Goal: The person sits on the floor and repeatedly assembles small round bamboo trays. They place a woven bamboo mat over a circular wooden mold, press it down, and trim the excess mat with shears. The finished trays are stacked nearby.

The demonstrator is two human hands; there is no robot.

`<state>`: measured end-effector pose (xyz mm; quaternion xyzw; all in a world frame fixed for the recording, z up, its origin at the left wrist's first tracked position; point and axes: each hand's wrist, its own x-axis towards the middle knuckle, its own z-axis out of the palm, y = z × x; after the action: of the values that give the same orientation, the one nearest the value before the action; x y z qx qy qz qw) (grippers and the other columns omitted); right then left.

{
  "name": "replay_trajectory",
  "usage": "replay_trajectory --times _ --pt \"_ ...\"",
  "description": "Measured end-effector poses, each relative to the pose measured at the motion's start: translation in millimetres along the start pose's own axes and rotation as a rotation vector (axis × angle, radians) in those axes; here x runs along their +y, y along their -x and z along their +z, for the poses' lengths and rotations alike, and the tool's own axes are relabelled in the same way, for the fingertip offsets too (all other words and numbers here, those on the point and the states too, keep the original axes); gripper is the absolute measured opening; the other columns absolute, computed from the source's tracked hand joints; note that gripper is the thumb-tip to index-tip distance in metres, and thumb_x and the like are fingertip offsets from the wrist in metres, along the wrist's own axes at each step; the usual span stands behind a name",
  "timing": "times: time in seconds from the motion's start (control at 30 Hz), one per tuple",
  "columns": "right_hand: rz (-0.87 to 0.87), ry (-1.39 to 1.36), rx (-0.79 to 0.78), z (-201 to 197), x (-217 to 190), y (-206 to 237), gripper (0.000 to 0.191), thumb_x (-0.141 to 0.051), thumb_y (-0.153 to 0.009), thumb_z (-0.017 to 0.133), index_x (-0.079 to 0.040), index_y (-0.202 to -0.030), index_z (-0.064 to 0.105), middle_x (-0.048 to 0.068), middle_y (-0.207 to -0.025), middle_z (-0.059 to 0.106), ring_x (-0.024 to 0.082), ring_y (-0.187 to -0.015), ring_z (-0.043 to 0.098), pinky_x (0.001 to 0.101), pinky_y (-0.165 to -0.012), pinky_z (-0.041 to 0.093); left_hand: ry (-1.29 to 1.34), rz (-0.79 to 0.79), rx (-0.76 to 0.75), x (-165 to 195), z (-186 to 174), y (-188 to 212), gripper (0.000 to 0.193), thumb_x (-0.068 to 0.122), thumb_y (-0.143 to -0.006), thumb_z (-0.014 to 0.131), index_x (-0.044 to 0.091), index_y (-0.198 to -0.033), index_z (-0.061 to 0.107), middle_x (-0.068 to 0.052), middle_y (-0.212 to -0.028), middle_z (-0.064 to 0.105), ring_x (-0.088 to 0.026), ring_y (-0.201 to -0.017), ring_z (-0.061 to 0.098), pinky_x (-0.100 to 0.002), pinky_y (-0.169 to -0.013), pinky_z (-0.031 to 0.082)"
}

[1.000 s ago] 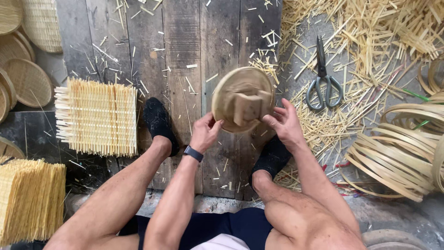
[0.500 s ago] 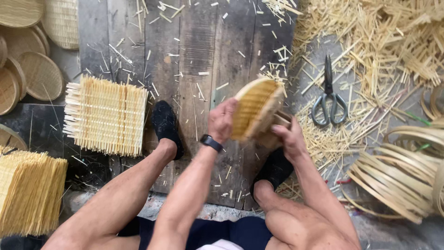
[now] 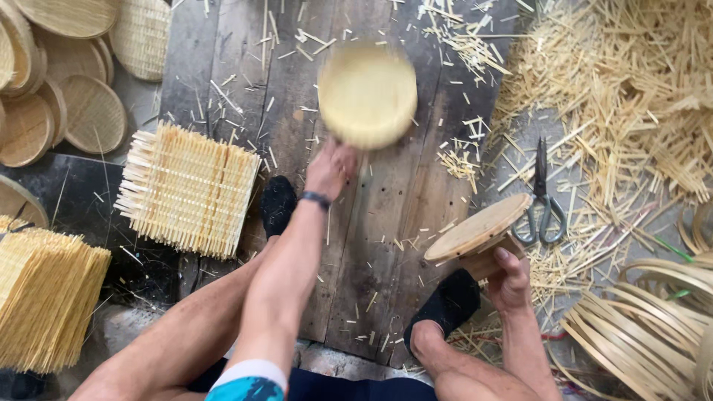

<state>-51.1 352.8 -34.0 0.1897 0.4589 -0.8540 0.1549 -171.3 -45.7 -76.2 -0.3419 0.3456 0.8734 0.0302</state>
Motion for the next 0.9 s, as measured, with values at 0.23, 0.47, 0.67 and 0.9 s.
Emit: replay_trajectory --times 0.23,0.47,0.67,0.9 --pt "0.184 -0.162 -0.137 44 20 -10 0.068 -0.04 -0.09 0.064 -0.001 -0.144 0.051 0.012 -0.137 0.063 0.029 -0.128 0.059 0.0468 -0.11 0.044 -1.168 -0.321 -0.072 -78 40 61 0.051 0.051 -0.1 0.066 0.001 -0.104 0.077 -0.012 -0.092 0.075 -0.019 -0.079 0.067 -0.034 -0.071 0.053" --pt "0.158 -0.069 -0.078 63 50 -43 0.046 -0.034 -0.106 0.053 -0.003 -0.138 0.053 0.013 -0.13 0.063 0.024 -0.109 0.061 0.0411 -0.092 0.05 -0.717 0.279 -0.085 -64 -9 65 0.04 0.032 -0.088 0.077 0.002 -0.113 0.072 -0.007 -0.099 0.077 -0.011 -0.086 0.07 -0.029 -0.078 0.059" --pt "0.157 0.179 -0.013 61 89 -50 0.03 -0.016 -0.105 0.055 -0.005 -0.132 0.052 0.011 -0.124 0.064 0.021 -0.1 0.068 0.0364 -0.076 0.059 -1.653 0.84 0.28 93 -81 59 0.046 0.02 -0.08 0.076 0.004 -0.123 0.072 -0.021 -0.114 0.073 -0.041 -0.107 0.068 -0.048 -0.093 0.053" --pt "0.172 0.169 -0.023 78 86 -43 0.034 -0.018 -0.104 0.054 -0.004 -0.134 0.046 0.013 -0.127 0.064 0.028 -0.105 0.069 0.0455 -0.081 0.062 -2.214 -0.025 0.749 160 -155 64 0.065 0.05 -0.06 0.089 0.008 -0.109 0.075 -0.016 -0.108 0.072 -0.033 -0.102 0.069 -0.048 -0.088 0.054"
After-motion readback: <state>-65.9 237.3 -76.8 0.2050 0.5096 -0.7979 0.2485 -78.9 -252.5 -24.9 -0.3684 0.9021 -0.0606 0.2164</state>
